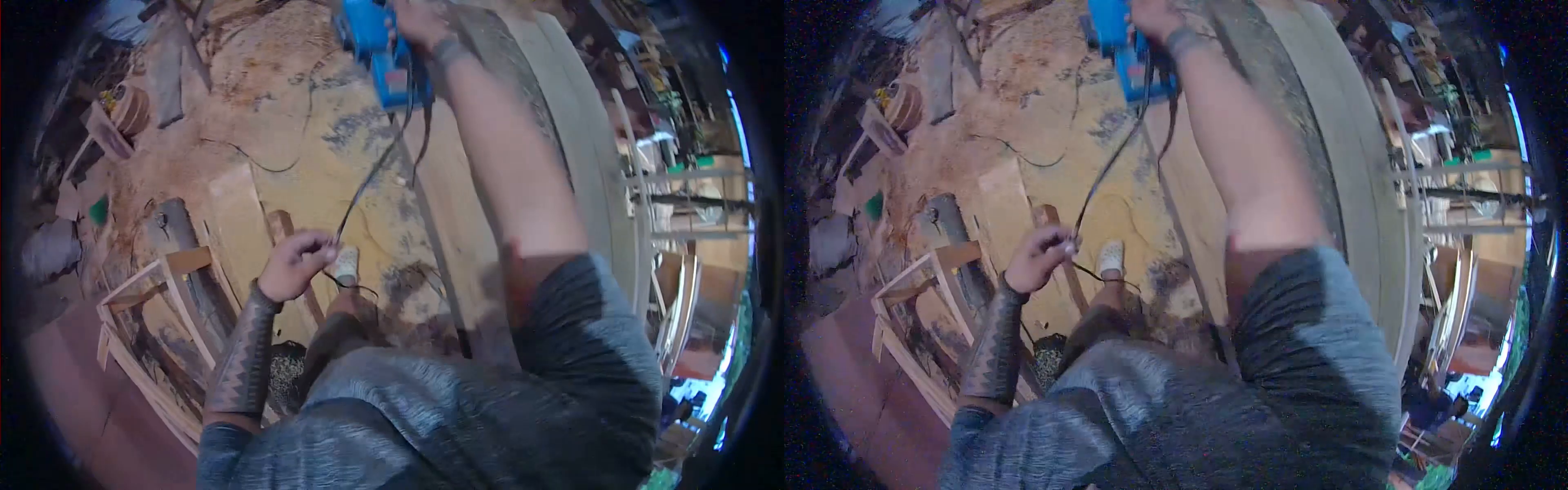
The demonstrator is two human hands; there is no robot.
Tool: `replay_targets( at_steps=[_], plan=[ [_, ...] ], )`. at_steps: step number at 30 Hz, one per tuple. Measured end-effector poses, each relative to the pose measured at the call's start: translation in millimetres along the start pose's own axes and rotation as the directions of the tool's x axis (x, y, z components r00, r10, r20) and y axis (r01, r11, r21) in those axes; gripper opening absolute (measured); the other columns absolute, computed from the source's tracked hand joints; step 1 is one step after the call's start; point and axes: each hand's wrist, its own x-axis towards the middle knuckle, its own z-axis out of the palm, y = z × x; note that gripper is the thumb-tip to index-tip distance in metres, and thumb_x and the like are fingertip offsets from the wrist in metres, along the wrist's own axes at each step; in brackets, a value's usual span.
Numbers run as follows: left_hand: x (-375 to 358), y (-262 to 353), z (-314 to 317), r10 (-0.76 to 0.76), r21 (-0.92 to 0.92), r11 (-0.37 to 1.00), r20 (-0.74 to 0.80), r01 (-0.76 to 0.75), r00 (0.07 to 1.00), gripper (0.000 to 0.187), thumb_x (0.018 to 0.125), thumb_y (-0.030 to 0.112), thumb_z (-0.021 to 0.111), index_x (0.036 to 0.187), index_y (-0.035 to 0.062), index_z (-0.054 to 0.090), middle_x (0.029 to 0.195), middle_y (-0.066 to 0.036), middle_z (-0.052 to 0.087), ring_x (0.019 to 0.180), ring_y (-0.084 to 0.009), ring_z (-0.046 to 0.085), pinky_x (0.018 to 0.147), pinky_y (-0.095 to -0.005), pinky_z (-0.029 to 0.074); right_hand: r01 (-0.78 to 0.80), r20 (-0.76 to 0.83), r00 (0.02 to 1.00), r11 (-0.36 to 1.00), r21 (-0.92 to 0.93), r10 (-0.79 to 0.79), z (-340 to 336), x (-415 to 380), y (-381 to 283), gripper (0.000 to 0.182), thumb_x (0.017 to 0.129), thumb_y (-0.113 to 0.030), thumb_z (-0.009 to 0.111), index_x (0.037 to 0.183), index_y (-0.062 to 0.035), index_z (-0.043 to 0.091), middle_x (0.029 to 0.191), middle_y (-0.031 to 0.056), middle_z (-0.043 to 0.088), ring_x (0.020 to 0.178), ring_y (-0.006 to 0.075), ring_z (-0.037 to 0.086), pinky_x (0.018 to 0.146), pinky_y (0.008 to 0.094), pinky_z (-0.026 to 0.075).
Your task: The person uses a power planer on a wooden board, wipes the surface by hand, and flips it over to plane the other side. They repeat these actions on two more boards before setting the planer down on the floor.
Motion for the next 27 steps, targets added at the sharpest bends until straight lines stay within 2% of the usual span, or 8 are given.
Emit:
replay_targets(
  at_steps=[2, 7, 8, 11, 13, 18, 25, 27],
  plan=[
    [-37.1, -11.2, 12.6, -0.061, 0.112, 0.993, 0.214, 0.037, 0.975, 0.023, 0.099, 0.017, 0.071, 0.116, 0.0018, 0.075, 0.103, -0.009, 0.076, 0.097, -0.0171, 0.071, 0.086, -0.0340, 0.056, 0.116, -0.062, 0.993, 0.949, 0.295, -0.102, 12.7, -105.9, 29.9, 0.043, 0.108, -0.050, 0.052, 0.102, -0.0076, 0.061, 0.076, 0.0056, 0.062, 0.061, 0.0161, 0.059, 0.057, 0.0379, 0.051],
    [-99.1, 10.9, 86.9, -0.255, 0.412, 0.911, 0.575, -0.005, 0.778, 0.022, 0.095, 0.018, 0.075, 0.113, 0.0061, 0.078, 0.102, -0.014, 0.079, 0.097, -0.0225, 0.074, 0.086, -0.0352, 0.057, -0.144, 0.025, 0.990, 0.954, 0.264, 0.142, -14.0, -412.5, 66.2, 0.030, 0.111, -0.036, 0.050, 0.102, -0.0076, 0.056, 0.073, -0.0007, 0.055, 0.061, 0.0085, 0.052, 0.056, 0.0288, 0.044],
    [-107.5, 7.9, 109.7, -0.214, 0.395, 0.917, 0.590, -0.048, 0.778, 0.022, 0.095, 0.018, 0.076, 0.113, 0.0064, 0.078, 0.103, -0.014, 0.078, 0.098, -0.0240, 0.074, 0.087, -0.0356, 0.057, -0.044, 0.054, 0.998, 0.942, 0.332, 0.028, -13.1, -466.7, 113.8, 0.027, 0.112, -0.032, 0.050, 0.104, -0.0067, 0.055, 0.074, -0.0017, 0.054, 0.064, 0.0082, 0.052, 0.059, 0.0280, 0.044],
    [-124.5, 3.6, 172.2, -0.105, 0.358, 0.919, 0.622, -0.163, 0.776, 0.024, 0.094, 0.017, 0.076, 0.115, 0.0072, 0.078, 0.106, -0.014, 0.078, 0.101, -0.0271, 0.074, 0.089, -0.0365, 0.057, -0.240, 0.029, 0.970, 0.926, 0.293, 0.242, -23.2, -657.3, 150.2, 0.036, 0.110, -0.020, 0.043, 0.141, -0.0041, 0.047, 0.084, 0.0005, 0.055, 0.068, 0.0081, 0.052, 0.063, 0.0257, 0.047],
    [-124.5, 13.8, 193.9, -0.051, 0.310, 0.928, 0.657, -0.207, 0.752, 0.024, 0.094, 0.016, 0.075, 0.116, 0.0076, 0.078, 0.107, -0.014, 0.078, 0.101, -0.0273, 0.074, 0.090, -0.0370, 0.057, -0.252, 0.049, 0.965, 0.850, 0.463, 0.259, -18.6, -700.7, 172.5, 0.035, 0.110, -0.022, 0.044, 0.140, -0.0036, 0.046, 0.083, 0.0005, 0.055, 0.068, 0.0078, 0.052, 0.061, 0.0260, 0.047],
    [-116.1, 12.6, 201.5, 0.030, 0.294, 0.907, 0.669, -0.302, 0.743, 0.025, 0.098, 0.023, 0.070, 0.118, 0.0107, 0.076, 0.105, -0.011, 0.078, 0.097, -0.0253, 0.074, 0.086, -0.0365, 0.056, -0.136, 0.037, 0.990, 0.897, 0.420, 0.133, -24.4, -634.9, 165.9, 0.031, 0.111, -0.028, 0.049, 0.129, -0.0036, 0.051, 0.078, 0.0008, 0.055, 0.063, 0.0086, 0.053, 0.057, 0.0271, 0.048],
    [-82.0, 17.8, 140.0, -0.059, 0.387, 0.900, 0.561, -0.199, 0.826, 0.023, 0.096, 0.025, 0.071, 0.114, 0.0119, 0.077, 0.101, -0.009, 0.078, 0.092, -0.0255, 0.074, 0.081, -0.0378, 0.057, -0.015, -0.003, 1.000, 0.944, 0.330, 0.017, -5.7, -387.3, 116.7, 0.038, 0.109, -0.046, 0.051, 0.110, -0.0076, 0.054, 0.077, 0.0022, 0.056, 0.058, 0.0116, 0.055, 0.052, 0.0301, 0.049],
    [-64.3, 5.1, 113.1, 0.095, 0.371, 0.878, 0.486, -0.304, 0.869, 0.021, 0.095, 0.024, 0.073, 0.113, 0.0116, 0.077, 0.100, -0.009, 0.078, 0.090, -0.0259, 0.074, 0.081, -0.0379, 0.057, 0.039, -0.039, 0.999, 0.953, 0.301, -0.029, 1.4, -311.2, 98.1, 0.044, 0.108, -0.048, 0.053, 0.109, -0.0043, 0.057, 0.074, 0.0051, 0.062, 0.057, 0.0157, 0.060, 0.053, 0.0338, 0.051]
  ],
)
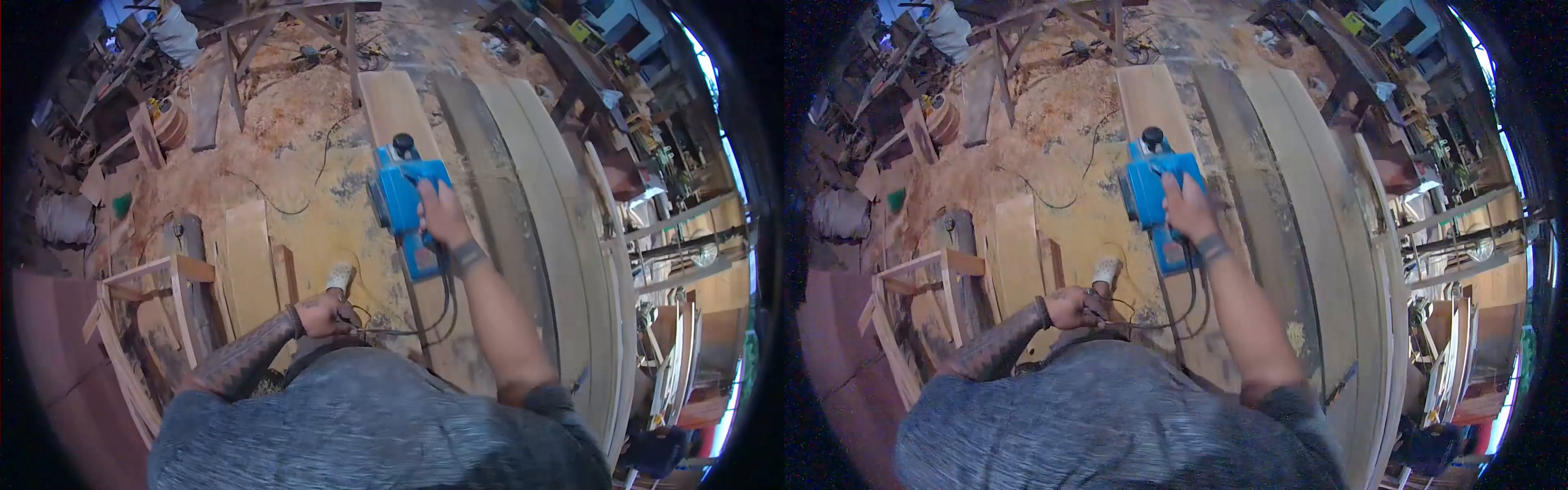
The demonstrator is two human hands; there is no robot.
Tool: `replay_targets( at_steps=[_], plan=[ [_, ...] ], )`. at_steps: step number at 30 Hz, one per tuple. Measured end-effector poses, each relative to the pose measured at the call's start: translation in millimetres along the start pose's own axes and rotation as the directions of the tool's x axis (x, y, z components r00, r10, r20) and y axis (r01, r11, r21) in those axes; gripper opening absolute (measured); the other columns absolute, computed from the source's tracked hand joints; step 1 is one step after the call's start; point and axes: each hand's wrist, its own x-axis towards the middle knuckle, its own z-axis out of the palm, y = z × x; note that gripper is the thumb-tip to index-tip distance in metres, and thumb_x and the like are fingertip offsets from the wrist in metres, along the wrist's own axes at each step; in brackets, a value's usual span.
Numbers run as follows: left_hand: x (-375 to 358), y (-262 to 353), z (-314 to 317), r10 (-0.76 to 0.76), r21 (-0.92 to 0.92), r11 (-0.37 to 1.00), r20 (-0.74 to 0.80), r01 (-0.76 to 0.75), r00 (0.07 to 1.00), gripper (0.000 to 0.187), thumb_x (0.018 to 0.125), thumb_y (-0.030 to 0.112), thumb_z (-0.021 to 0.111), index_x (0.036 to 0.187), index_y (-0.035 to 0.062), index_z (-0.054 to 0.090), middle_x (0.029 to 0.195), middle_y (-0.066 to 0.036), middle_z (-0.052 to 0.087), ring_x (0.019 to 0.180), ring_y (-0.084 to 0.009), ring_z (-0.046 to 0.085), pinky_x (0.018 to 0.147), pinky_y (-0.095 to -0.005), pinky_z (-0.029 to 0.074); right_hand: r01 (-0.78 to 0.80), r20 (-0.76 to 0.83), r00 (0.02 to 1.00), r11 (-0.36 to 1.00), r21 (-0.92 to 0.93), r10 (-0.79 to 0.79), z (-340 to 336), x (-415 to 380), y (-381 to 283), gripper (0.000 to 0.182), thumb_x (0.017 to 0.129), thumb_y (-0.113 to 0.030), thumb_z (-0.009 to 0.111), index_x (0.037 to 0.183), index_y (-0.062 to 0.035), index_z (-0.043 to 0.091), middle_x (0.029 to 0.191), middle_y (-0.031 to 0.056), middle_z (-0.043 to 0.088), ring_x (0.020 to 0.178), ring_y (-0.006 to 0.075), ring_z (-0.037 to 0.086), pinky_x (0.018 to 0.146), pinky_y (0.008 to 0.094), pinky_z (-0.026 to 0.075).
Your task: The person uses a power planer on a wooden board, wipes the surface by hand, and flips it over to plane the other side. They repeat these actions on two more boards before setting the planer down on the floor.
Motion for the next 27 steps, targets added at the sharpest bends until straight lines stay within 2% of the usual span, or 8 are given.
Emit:
replay_targets(
  at_steps=[1, 3, 7, 10, 17, 20, 23, 27],
  plan=[
    [2.5, -9.5, -13.2, 0.048, 0.023, 0.999, -0.074, -0.047, 0.996, 0.021, 0.095, 0.023, 0.074, 0.112, 0.0115, 0.078, 0.100, -0.009, 0.078, 0.090, -0.0261, 0.074, 0.081, -0.0380, 0.057, 0.038, -0.016, 0.999, 0.998, -0.051, -0.039, 6.4, 35.5, -8.6, 0.046, 0.108, -0.049, 0.053, 0.108, -0.0032, 0.057, 0.074, 0.0067, 0.064, 0.057, 0.0170, 0.062, 0.053, 0.0348, 0.051],
    [6.6, -24.5, -44.6, -0.039, 0.006, 0.999, -0.124, 0.040, 0.991, 0.020, 0.094, 0.022, 0.075, 0.111, 0.0112, 0.078, 0.101, -0.010, 0.078, 0.090, -0.0265, 0.074, 0.083, -0.0376, 0.057, 0.108, -0.039, 0.993, 0.983, -0.148, -0.115, 21.3, 105.8, -24.7, 0.050, 0.107, -0.051, 0.053, 0.107, -0.0008, 0.057, 0.075, 0.0100, 0.066, 0.057, 0.0197, 0.064, 0.053, 0.0367, 0.052],
    [11.5, -36.4, -114.7, -0.143, -0.098, 0.987, -0.180, 0.127, 0.973, 0.021, 0.093, 0.022, 0.078, 0.110, 0.0112, 0.079, 0.105, -0.012, 0.077, 0.094, -0.0276, 0.074, 0.086, -0.0369, 0.057, 0.090, -0.061, 0.993, 0.987, -0.135, -0.098, 48.1, 226.3, -51.5, 0.056, 0.107, -0.052, 0.052, 0.104, 0.0042, 0.057, 0.074, 0.0133, 0.067, 0.057, 0.0237, 0.067, 0.055, 0.0397, 0.054],
    [13.2, -59.8, -154.0, -0.223, -0.127, 0.973, -0.272, 0.194, 0.936, 0.024, 0.093, 0.013, 0.076, 0.115, 0.0050, 0.077, 0.104, -0.013, 0.077, 0.095, -0.0233, 0.074, 0.086, -0.0366, 0.058, 0.081, -0.082, 0.992, 0.988, -0.135, -0.093, 60.3, 293.7, -71.0, 0.058, 0.107, -0.051, 0.052, 0.100, 0.0056, 0.057, 0.072, 0.0135, 0.067, 0.054, 0.0250, 0.067, 0.054, 0.0414, 0.054],
    [41.1, -75.7, -216.2, -0.380, -0.403, 0.888, -0.376, 0.219, 0.845, 0.025, 0.098, 0.017, 0.074, 0.116, -0.0002, 0.075, 0.106, -0.011, 0.077, 0.093, -0.0140, 0.070, 0.085, -0.0302, 0.056, 0.117, -0.114, 0.984, 0.982, -0.146, -0.134, 77.8, 416.2, -100.5, 0.059, 0.108, -0.050, 0.052, 0.088, 0.0047, 0.061, 0.070, 0.0147, 0.066, 0.055, 0.0254, 0.068, 0.053, 0.0414, 0.055],
    [53.4, -83.4, -209.7, -0.382, -0.498, 0.861, -0.494, 0.106, 0.781, 0.024, 0.100, 0.017, 0.073, 0.115, -0.0009, 0.075, 0.103, -0.007, 0.075, 0.091, -0.0124, 0.068, 0.083, -0.0299, 0.055, 0.084, -0.049, 0.995, 0.993, -0.083, -0.088, 80.0, 450.7, -111.4, 0.058, 0.107, -0.053, 0.051, 0.107, 0.0044, 0.060, 0.077, 0.0126, 0.064, 0.056, 0.0223, 0.064, 0.051, 0.0411, 0.054],
    [49.9, -89.6, -196.1, -0.389, -0.478, 0.861, -0.403, 0.172, 0.828, 0.019, 0.099, 0.014, 0.072, 0.111, -0.0008, 0.075, 0.102, -0.007, 0.075, 0.092, -0.0128, 0.068, 0.084, -0.0299, 0.054, 0.061, -0.019, 0.998, 0.992, -0.111, -0.063, 72.7, 421.3, -106.2, 0.056, 0.107, -0.053, 0.051, 0.104, 0.0024, 0.061, 0.077, 0.0123, 0.064, 0.056, 0.0223, 0.063, 0.053, 0.0396, 0.054],
    [37.7, -76.2, -174.7, -0.142, -0.132, 0.980, 0.041, 0.146, 0.989, 0.016, 0.091, 0.007, 0.071, 0.106, 0.0033, 0.076, 0.103, -0.007, 0.077, 0.095, -0.0166, 0.070, 0.087, -0.0343, 0.055, 0.094, -0.013, 0.995, 0.991, -0.094, -0.096, 30.5, 269.3, -56.0, 0.047, 0.108, -0.048, 0.052, 0.097, -0.0027, 0.063, 0.075, 0.0076, 0.065, 0.063, 0.0190, 0.064, 0.059, 0.0355, 0.051]
  ],
)
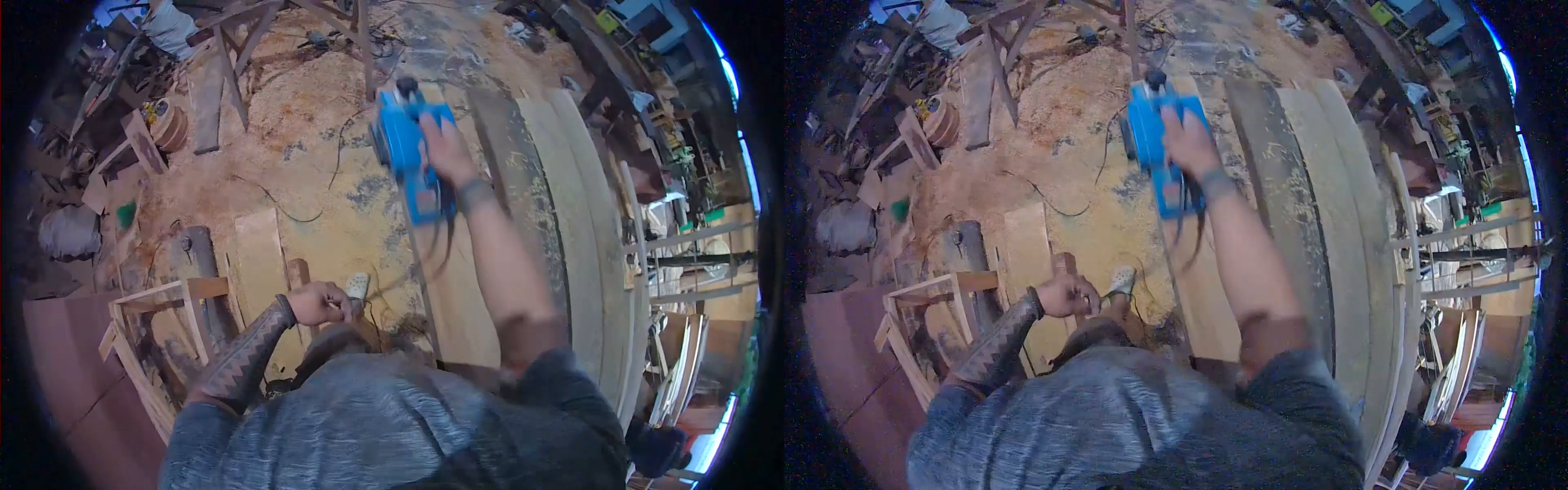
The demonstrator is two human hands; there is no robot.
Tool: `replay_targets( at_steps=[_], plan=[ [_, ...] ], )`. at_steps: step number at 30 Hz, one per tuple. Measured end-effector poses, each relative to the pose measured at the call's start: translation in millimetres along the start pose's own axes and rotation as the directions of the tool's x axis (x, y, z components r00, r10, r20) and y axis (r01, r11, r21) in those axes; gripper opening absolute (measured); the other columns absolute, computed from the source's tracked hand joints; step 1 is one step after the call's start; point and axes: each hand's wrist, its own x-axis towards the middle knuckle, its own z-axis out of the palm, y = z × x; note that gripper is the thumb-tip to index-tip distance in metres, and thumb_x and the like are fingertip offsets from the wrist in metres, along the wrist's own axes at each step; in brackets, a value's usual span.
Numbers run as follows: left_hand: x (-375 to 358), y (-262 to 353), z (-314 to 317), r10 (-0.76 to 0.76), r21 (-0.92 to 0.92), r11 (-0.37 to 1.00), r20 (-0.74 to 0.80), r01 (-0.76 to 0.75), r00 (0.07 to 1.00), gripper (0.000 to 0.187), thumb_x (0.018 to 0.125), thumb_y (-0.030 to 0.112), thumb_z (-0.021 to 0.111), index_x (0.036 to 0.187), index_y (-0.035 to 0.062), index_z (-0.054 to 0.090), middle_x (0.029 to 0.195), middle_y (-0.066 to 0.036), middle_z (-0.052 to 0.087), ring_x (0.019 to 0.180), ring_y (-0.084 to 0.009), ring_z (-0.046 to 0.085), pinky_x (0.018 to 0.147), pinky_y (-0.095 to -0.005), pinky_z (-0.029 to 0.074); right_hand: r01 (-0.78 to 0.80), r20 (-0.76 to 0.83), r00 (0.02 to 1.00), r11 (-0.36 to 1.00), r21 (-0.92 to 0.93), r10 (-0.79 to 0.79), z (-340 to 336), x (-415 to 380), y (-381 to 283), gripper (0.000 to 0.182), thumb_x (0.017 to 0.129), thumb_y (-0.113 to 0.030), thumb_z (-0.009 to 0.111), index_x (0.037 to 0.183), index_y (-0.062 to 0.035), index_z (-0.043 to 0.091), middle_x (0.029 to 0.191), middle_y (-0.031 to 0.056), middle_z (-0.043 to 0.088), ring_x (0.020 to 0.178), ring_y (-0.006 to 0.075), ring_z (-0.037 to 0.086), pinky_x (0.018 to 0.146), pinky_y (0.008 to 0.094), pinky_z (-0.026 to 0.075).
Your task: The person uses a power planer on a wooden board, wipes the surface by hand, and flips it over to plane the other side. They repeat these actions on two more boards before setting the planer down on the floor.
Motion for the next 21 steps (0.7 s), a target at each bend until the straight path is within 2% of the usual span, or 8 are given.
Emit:
replay_targets(
  at_steps=[1, 4, 8, 9, 12, 14, 17, 21],
  plan=[
    [2.3, -11.5, 19.0, -0.034, -0.104, 0.993, 0.147, 0.050, 0.988, 0.019, 0.088, 0.010, 0.073, 0.105, 0.0043, 0.077, 0.103, -0.008, 0.077, 0.097, -0.0203, 0.071, 0.090, -0.0374, 0.055, -0.042, 0.054, 0.998, 0.997, 0.064, 0.038, -14.5, -55.8, 8.5, 0.041, 0.108, -0.045, 0.053, 0.101, -0.0060, 0.062, 0.074, 0.0047, 0.063, 0.062, 0.0157, 0.061, 0.058, 0.0348, 0.050],
    [0.7, -5.2, 77.1, -0.186, -0.026, 0.979, 0.278, 0.201, 0.942, 0.024, 0.087, 0.012, 0.072, 0.109, 0.0037, 0.075, 0.103, -0.010, 0.076, 0.099, -0.0234, 0.070, 0.091, -0.0384, 0.054, -0.237, 0.034, 0.972, 0.962, 0.134, 0.234, -53.3, -236.1, 13.6, 0.030, 0.111, -0.036, 0.051, 0.108, -0.0075, 0.058, 0.072, 0.0009, 0.057, 0.060, 0.0102, 0.056, 0.054, 0.0314, 0.045],
    [16.2, -15.1, 144.9, 0.069, -0.114, 0.992, 0.203, -0.046, 0.977, 0.028, 0.087, 0.014, 0.072, 0.113, 0.0031, 0.072, 0.104, -0.012, 0.075, 0.097, -0.0247, 0.071, 0.087, -0.0385, 0.055, -0.286, -0.077, 0.952, 0.951, 0.115, 0.296, -93.6, -439.6, 88.9, 0.028, 0.111, -0.026, 0.047, 0.125, -0.0039, 0.054, 0.076, 0.0040, 0.057, 0.060, 0.0126, 0.055, 0.056, 0.0312, 0.048],
    [20.8, -11.3, 149.1, 0.097, -0.083, 0.993, 0.205, -0.081, 0.974, 0.028, 0.087, 0.014, 0.072, 0.114, 0.0031, 0.071, 0.104, -0.012, 0.075, 0.097, -0.0245, 0.071, 0.086, -0.0383, 0.055, -0.318, -0.066, 0.936, 0.909, 0.269, 0.346, -93.5, -461.7, 66.8, 0.026, 0.112, -0.029, 0.044, 0.119, -0.0066, 0.055, 0.075, 0.0041, 0.055, 0.059, 0.0131, 0.053, 0.055, 0.0313, 0.048],
    [20.7, 19.4, 144.7, 0.003, -0.056, 0.998, 0.162, 0.006, 0.987, 0.022, 0.085, 0.010, 0.072, 0.106, 0.0049, 0.073, 0.098, -0.012, 0.075, 0.092, -0.0245, 0.073, 0.081, -0.0383, 0.057, -0.392, -0.058, 0.911, 0.900, 0.191, 0.409, -92.6, -438.6, 65.7, 0.037, 0.110, -0.025, 0.045, 0.138, -0.0017, 0.053, 0.075, 0.0040, 0.059, 0.061, 0.0128, 0.056, 0.056, 0.0320, 0.049],
    [23.4, 11.6, 141.9, 0.065, -0.088, 0.994, 0.084, -0.057, 0.994, 0.019, 0.084, 0.008, 0.072, 0.103, 0.0061, 0.074, 0.093, -0.012, 0.076, 0.089, -0.0252, 0.073, 0.080, -0.0386, 0.057, -0.230, -0.012, 0.972, 0.964, 0.135, 0.234, -91.1, -383.5, 55.4, 0.032, 0.111, -0.028, 0.047, 0.129, -0.0036, 0.056, 0.075, 0.0021, 0.058, 0.060, 0.0118, 0.055, 0.054, 0.0315, 0.049],
    [22.2, -3.7, 127.4, 0.110, 0.129, 0.987, -0.091, -0.098, 0.990, 0.017, 0.082, 0.007, 0.072, 0.099, 0.0068, 0.075, 0.089, -0.013, 0.075, 0.084, -0.0266, 0.073, 0.078, -0.0390, 0.057, -0.235, -0.026, 0.969, 0.952, 0.197, 0.245, -74.3, -277.5, 32.5, 0.031, 0.111, -0.036, 0.051, 0.114, -0.0057, 0.057, 0.074, 0.0009, 0.058, 0.059, 0.0101, 0.055, 0.053, 0.0304, 0.049],
    [20.8, -17.6, 102.2, 0.022, 0.078, 0.997, -0.222, -0.005, 0.975, 0.011, 0.086, 0.011, 0.071, 0.096, 0.0073, 0.072, 0.084, -0.008, 0.071, 0.083, -0.0203, 0.071, 0.076, -0.0369, 0.054, -0.081, -0.018, 0.996, 0.992, 0.102, 0.083, -48.8, -130.2, 24.2, 0.041, 0.108, -0.045, 0.055, 0.109, -0.0044, 0.058, 0.075, 0.0039, 0.061, 0.058, 0.0138, 0.060, 0.053, 0.0336, 0.051]
  ],
)
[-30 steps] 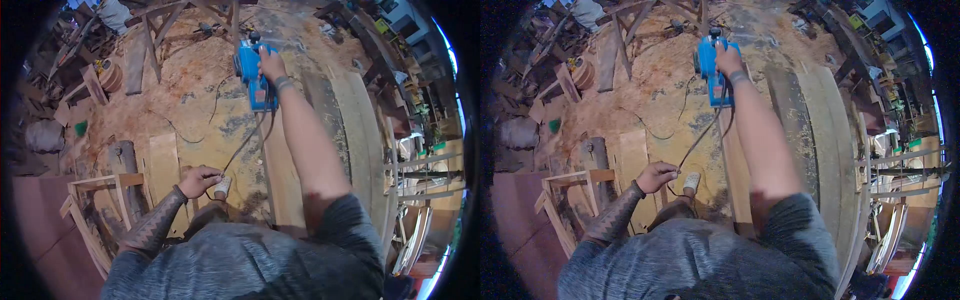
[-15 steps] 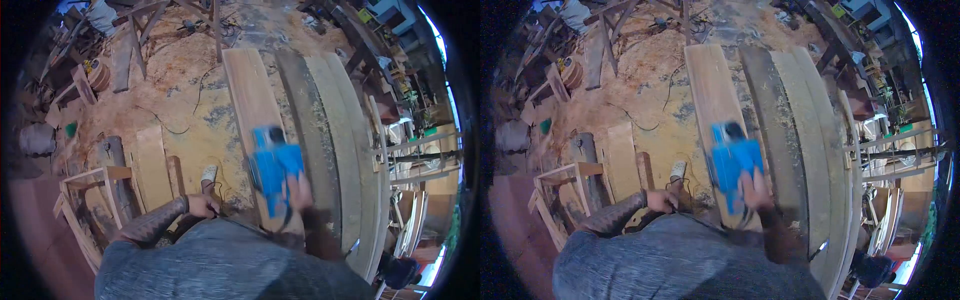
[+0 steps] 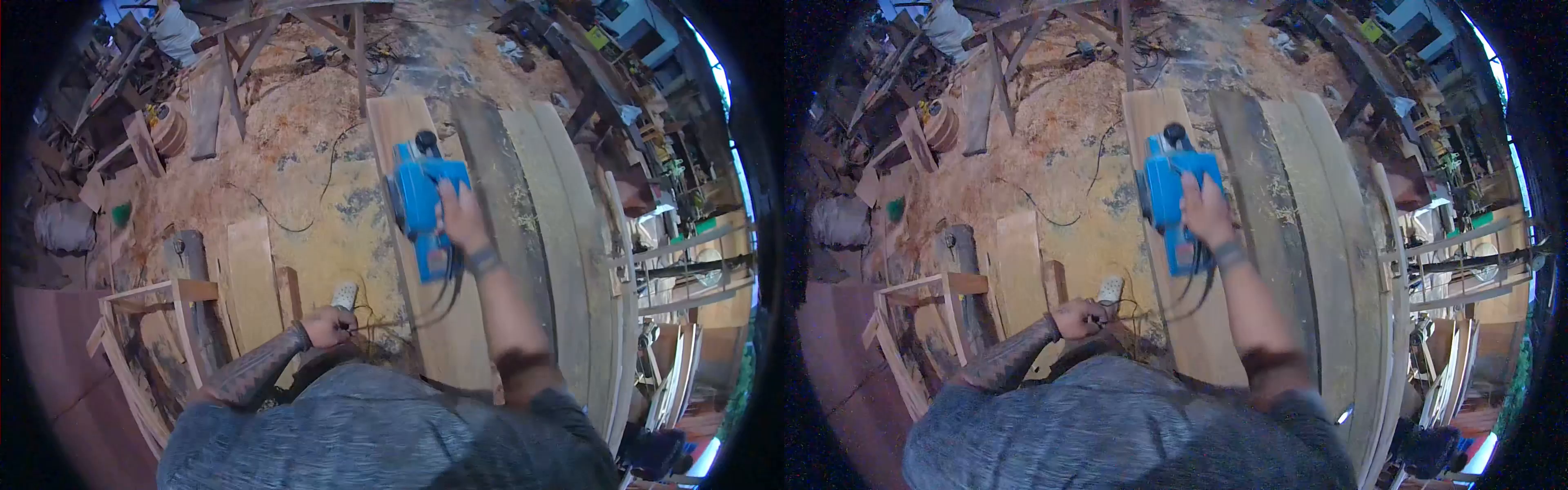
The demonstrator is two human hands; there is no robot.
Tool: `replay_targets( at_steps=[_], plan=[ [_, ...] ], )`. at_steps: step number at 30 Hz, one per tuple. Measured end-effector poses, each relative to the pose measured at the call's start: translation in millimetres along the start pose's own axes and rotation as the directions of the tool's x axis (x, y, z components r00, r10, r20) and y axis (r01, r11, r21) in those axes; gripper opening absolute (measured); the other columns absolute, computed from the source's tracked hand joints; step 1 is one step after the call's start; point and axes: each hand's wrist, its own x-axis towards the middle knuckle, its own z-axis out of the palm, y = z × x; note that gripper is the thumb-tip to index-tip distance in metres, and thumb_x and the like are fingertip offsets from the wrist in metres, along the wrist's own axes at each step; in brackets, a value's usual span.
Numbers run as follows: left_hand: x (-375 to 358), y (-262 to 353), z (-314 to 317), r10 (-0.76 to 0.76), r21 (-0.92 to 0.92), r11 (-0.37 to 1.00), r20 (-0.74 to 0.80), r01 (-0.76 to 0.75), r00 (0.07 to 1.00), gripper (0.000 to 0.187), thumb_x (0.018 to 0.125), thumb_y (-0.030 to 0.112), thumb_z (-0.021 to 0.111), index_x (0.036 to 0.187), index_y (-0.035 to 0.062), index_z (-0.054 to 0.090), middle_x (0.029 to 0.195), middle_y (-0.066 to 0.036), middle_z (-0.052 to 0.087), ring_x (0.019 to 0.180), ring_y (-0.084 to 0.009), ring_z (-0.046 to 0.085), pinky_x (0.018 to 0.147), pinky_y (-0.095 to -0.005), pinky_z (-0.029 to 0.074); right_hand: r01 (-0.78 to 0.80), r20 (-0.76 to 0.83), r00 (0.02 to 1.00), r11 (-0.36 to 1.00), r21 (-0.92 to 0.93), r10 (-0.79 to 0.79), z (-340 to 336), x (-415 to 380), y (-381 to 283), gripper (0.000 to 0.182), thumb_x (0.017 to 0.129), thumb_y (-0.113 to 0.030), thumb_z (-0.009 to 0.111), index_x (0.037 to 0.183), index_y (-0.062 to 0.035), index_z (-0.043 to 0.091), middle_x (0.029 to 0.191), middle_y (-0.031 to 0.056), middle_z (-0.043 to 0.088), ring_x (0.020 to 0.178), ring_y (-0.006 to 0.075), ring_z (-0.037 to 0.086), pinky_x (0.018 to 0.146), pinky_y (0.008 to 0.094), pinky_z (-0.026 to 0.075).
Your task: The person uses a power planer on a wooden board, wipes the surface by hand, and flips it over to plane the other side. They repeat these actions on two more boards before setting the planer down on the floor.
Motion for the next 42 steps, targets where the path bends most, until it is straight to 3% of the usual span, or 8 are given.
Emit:
replay_targets(
  at_steps=[9, 15, 24, 28, 30, 32, 34, 42],
  plan=[
    [39.2, 1.3, -66.9, -0.261, -0.349, 0.926, -0.316, 0.144, 0.912, 0.029, 0.097, 0.014, 0.074, 0.125, 0.0063, 0.071, 0.109, -0.007, 0.068, 0.101, -0.0161, 0.066, 0.092, -0.0333, 0.054, 0.073, -0.067, 0.995, 0.995, -0.067, -0.077, 60.0, 238.7, -50.3, 0.061, 0.107, -0.050, 0.050, 0.089, 0.0066, 0.062, 0.069, 0.0149, 0.065, 0.055, 0.0266, 0.067, 0.051, 0.0425, 0.055],
    [63.2, 32.7, -103.4, -0.083, -0.191, 0.981, -0.322, 0.021, 0.943, 0.059, 0.095, 0.013, 0.075, 0.151, 0.0122, 0.056, 0.108, -0.009, 0.069, 0.102, -0.0182, 0.066, 0.092, -0.0359, 0.054, 0.095, -0.109, 0.989, 0.993, -0.067, -0.102, 71.0, 315.6, -68.9, 0.063, 0.107, -0.051, 0.049, 0.084, 0.0058, 0.063, 0.068, 0.0150, 0.065, 0.056, 0.0268, 0.069, 0.052, 0.0427, 0.056],
    [17.1, -12.9, -38.1, -0.078, 0.412, 0.909, 0.029, 0.059, 0.997, 0.021, 0.084, 0.025, 0.073, 0.102, 0.0135, 0.073, 0.094, -0.015, 0.072, 0.089, -0.0368, 0.070, 0.076, -0.0519, 0.052, -0.135, -0.038, 0.989, 0.980, 0.147, 0.142, -13.6, -41.7, -0.8, 0.030, 0.112, -0.037, 0.051, 0.105, -0.0078, 0.057, 0.070, -0.0003, 0.056, 0.059, 0.0096, 0.055, 0.053, 0.0295, 0.046],
    [13.2, -27.3, 36.1, 0.266, 0.569, 0.797, -0.032, -0.201, 0.964, 0.020, 0.087, 0.027, 0.073, 0.103, 0.0154, 0.073, 0.087, -0.016, 0.070, 0.086, -0.0353, 0.071, 0.075, -0.0512, 0.052, -0.219, -0.021, 0.975, 0.968, 0.122, 0.223, -56.5, -223.0, 34.4, 0.042, 0.109, -0.047, 0.051, 0.112, -0.0061, 0.056, 0.078, 0.0009, 0.058, 0.060, 0.0096, 0.055, 0.053, 0.0298, 0.045],
    [21.9, -35.3, 64.4, 0.203, 0.286, 0.947, -0.189, -0.144, 0.961, 0.019, 0.091, 0.024, 0.071, 0.107, 0.0152, 0.073, 0.088, -0.016, 0.071, 0.087, -0.0358, 0.071, 0.076, -0.0508, 0.053, 0.179, -0.033, 0.970, 0.799, -0.574, -0.242, -75.9, -238.8, 68.6, 0.046, 0.108, -0.052, 0.052, 0.111, -0.0064, 0.055, 0.077, 0.0017, 0.058, 0.060, 0.0102, 0.055, 0.053, 0.0300, 0.046],
    [32.0, -8.6, 60.8, 0.053, 0.082, 0.996, -0.309, -0.028, 0.950, 0.024, 0.097, 0.024, 0.069, 0.118, 0.0132, 0.070, 0.090, -0.017, 0.073, 0.088, -0.0377, 0.071, 0.079, -0.0490, 0.054, 0.151, -0.055, 0.973, 0.803, -0.576, -0.223, -72.9, -239.6, 68.9, 0.047, 0.107, -0.053, 0.053, 0.110, -0.0064, 0.055, 0.077, 0.0023, 0.058, 0.060, 0.0107, 0.056, 0.053, 0.0300, 0.047],
    [56.7, -2.9, 54.5, -0.074, -0.036, 0.997, -0.367, 0.065, 0.927, 0.037, 0.098, 0.030, 0.071, 0.129, 0.0118, 0.065, 0.096, -0.018, 0.073, 0.092, -0.0364, 0.072, 0.082, -0.0474, 0.055, -0.237, -0.055, 0.968, 0.964, 0.122, 0.245, -53.0, -183.6, 29.2, 0.045, 0.108, -0.052, 0.053, 0.109, -0.0062, 0.055, 0.077, 0.0028, 0.058, 0.060, 0.0110, 0.057, 0.054, 0.0298, 0.049],
    [153.8, 41.4, -17.0, -0.366, -0.268, 0.925, -0.429, 0.271, 0.826, 0.100, 0.081, 0.043, 0.089, 0.156, -0.0012, 0.039, 0.111, -0.020, 0.067, 0.104, -0.0279, 0.066, 0.094, -0.0383, 0.053, -0.016, -0.011, 1.000, 1.000, -0.014, 0.015, -4.1, 86.9, -12.9, 0.041, 0.110, -0.050, 0.047, 0.109, -0.0098, 0.054, 0.072, 0.0024, 0.055, 0.052, 0.0136, 0.055, 0.047, 0.0332, 0.050]
  ],
)
